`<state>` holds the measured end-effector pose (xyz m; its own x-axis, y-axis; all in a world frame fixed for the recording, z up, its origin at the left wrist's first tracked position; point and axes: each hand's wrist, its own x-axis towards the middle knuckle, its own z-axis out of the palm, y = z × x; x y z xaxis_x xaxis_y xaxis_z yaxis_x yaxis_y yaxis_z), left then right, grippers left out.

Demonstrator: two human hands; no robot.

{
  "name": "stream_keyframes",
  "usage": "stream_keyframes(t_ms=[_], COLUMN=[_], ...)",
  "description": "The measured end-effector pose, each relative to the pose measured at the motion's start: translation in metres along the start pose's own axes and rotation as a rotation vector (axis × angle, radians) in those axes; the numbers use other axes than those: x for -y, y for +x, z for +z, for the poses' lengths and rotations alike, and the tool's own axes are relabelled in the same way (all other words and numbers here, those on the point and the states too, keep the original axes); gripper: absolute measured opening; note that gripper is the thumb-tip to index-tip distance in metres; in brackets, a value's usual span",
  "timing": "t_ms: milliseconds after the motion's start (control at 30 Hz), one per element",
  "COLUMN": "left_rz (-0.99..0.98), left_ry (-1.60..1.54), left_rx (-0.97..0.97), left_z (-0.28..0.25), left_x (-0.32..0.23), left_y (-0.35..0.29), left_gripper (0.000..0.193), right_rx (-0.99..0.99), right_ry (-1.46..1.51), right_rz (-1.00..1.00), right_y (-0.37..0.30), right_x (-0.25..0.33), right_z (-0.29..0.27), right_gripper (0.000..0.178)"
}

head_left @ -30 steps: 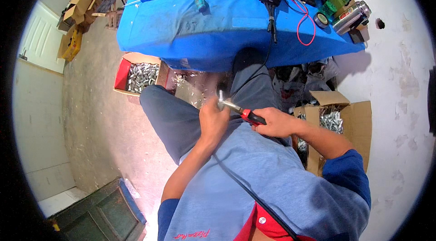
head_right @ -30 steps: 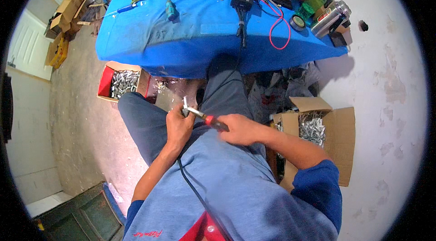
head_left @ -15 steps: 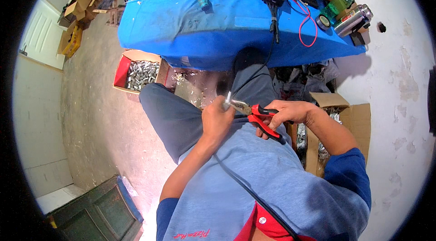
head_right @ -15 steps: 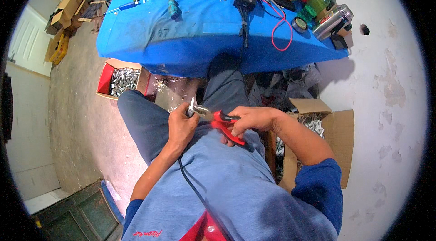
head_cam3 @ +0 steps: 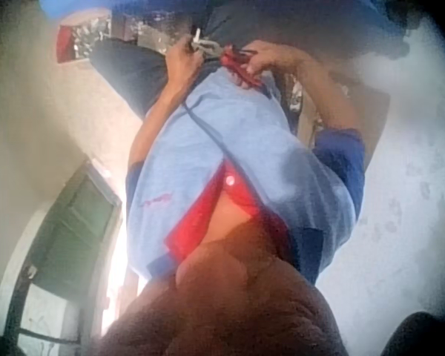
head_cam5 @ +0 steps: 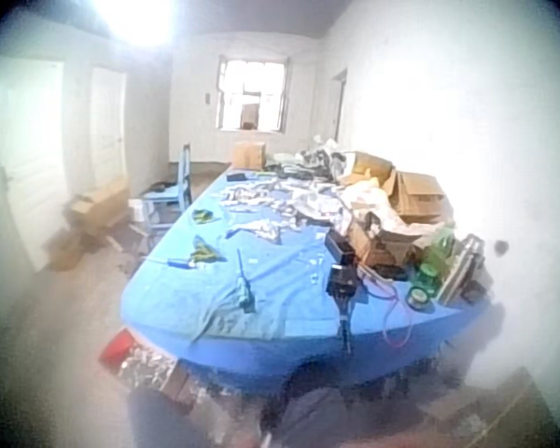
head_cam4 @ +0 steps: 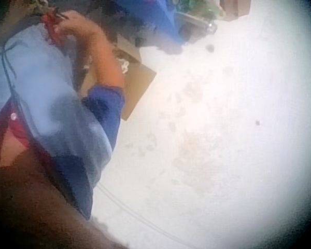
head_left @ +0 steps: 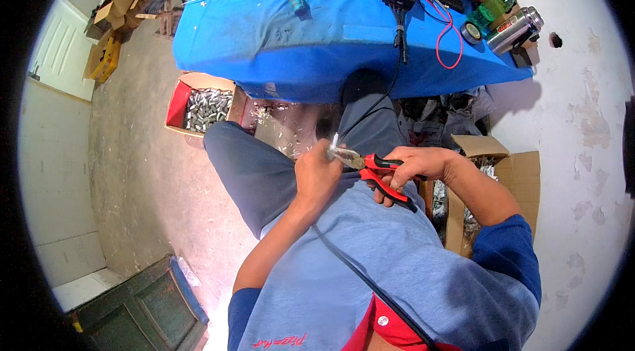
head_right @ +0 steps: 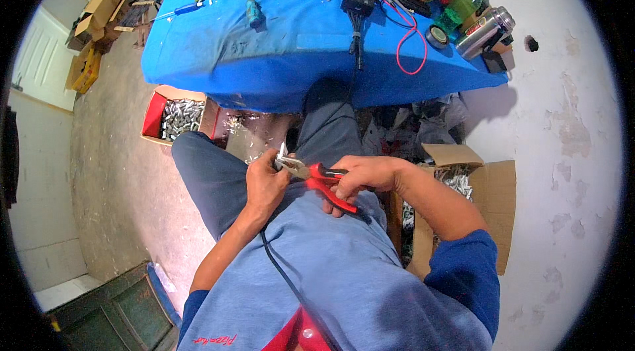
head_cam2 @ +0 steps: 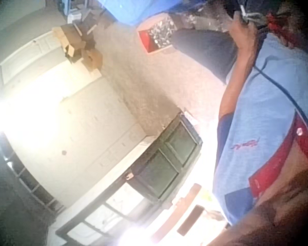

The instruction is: The person assembles small metal components by hand and using a screwdriver and pliers while sitting at a workspace.

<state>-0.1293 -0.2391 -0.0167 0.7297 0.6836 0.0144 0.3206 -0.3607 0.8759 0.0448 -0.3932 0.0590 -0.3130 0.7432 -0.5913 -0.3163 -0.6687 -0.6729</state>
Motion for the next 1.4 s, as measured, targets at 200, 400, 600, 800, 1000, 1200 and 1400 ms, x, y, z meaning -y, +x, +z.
stream_keyframes(t_ms=[200, 400, 600, 800, 1000, 1200, 1400], left_rz=[-0.016, 0.011, 0.064, 0.034, -0.033, -0.036, -0.072], left_ry=[0.048, 0.022, 0.093, 0.147, 0.085, 0.008, -0.116], left_rx=[-0.014, -0.066, -0.081, -0.031, -0.107, -0.096, -0.034], left_z=[0.001, -0.001, -0.001, -0.005, -0.006, -0.003, -0.001], left_x=[0.004, 0.000, 0.000, 0.003, 0.007, 0.006, 0.012], left_y=[0.001, 0.002, 0.000, -0.001, 0.000, 0.006, 0.008], left_gripper=[0.015, 0.015, 0.018, 0.015, 0.017, 0.018, 0.020], right_rx=[-0.016, -0.003, -0.072, -0.290, -0.723, -0.841, -0.626], right_ry=[0.152, 0.253, 0.238, -0.130, -1.141, -1.388, -1.265], right_rz=[0.071, 0.051, 0.031, 0.032, -0.331, -0.398, -0.518], right_y=[0.002, 0.005, 0.008, 0.017, 0.038, 0.040, 0.040], right_x=[0.001, 0.000, -0.005, -0.008, -0.038, -0.037, -0.031], right_z=[0.006, 0.011, 0.013, 0.032, 0.046, 0.037, 0.011], right_gripper=[0.040, 0.041, 0.040, 0.029, 0.039, 0.049, 0.041])
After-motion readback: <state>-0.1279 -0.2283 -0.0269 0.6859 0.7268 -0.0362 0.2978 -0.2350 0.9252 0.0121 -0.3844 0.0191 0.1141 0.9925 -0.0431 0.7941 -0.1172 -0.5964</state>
